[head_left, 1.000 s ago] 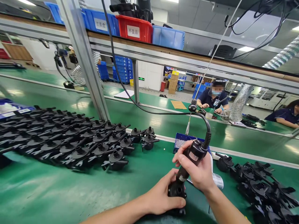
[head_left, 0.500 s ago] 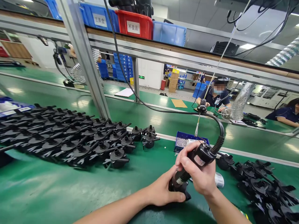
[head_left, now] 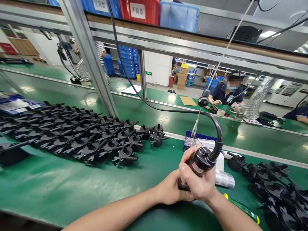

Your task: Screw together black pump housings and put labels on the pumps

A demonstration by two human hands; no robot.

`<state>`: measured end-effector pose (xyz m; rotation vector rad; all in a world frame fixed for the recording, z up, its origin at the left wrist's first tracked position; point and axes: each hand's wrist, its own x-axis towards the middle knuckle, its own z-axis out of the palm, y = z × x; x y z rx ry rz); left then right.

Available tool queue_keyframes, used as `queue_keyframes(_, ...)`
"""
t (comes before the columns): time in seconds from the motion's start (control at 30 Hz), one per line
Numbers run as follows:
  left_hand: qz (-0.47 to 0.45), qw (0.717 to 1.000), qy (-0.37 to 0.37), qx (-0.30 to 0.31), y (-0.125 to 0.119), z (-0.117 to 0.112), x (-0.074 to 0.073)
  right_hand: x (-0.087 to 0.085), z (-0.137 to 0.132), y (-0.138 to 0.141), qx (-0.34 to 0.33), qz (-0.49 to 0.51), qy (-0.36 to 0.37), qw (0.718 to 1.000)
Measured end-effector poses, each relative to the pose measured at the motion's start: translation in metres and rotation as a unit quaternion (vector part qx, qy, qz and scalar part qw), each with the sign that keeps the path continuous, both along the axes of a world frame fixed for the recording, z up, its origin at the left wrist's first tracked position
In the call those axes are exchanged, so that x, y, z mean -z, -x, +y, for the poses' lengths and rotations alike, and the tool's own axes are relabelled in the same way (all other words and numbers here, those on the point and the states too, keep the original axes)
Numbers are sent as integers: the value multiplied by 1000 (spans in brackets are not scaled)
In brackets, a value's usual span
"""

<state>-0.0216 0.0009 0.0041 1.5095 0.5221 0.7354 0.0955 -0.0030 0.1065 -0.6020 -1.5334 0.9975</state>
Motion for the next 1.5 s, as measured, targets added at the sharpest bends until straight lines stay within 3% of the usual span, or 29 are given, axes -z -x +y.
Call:
queue_keyframes(0.13,-23,999,40,-6,-1,-2,5,0,0,-1,-8,23,-3,1000)
queue_keyframes(0.3,-24,996,72,-38,-4,-5,0,1,0,-2,0,31,8,999)
queue_keyframes(0.63,-41,992,121,-19,-6,-5,2,-3,1,1,11,27,36,999)
queue_keyframes(0.77,-64,991,106,-39,-4,-1,10,-16,3,-15,12,48,14,999)
queue_keyframes(0.93,22,983,141,-115,8,7,16,-27,14,-45,45,101,-5,994)
queue_keyframes(1.17,35,985,133,-104,15,14,14,-16,33,-48,108,50,-28,993)
queue_keyframes(1.5,-4,983,158,-91,13,12,18,-11,38,-30,74,25,32,996)
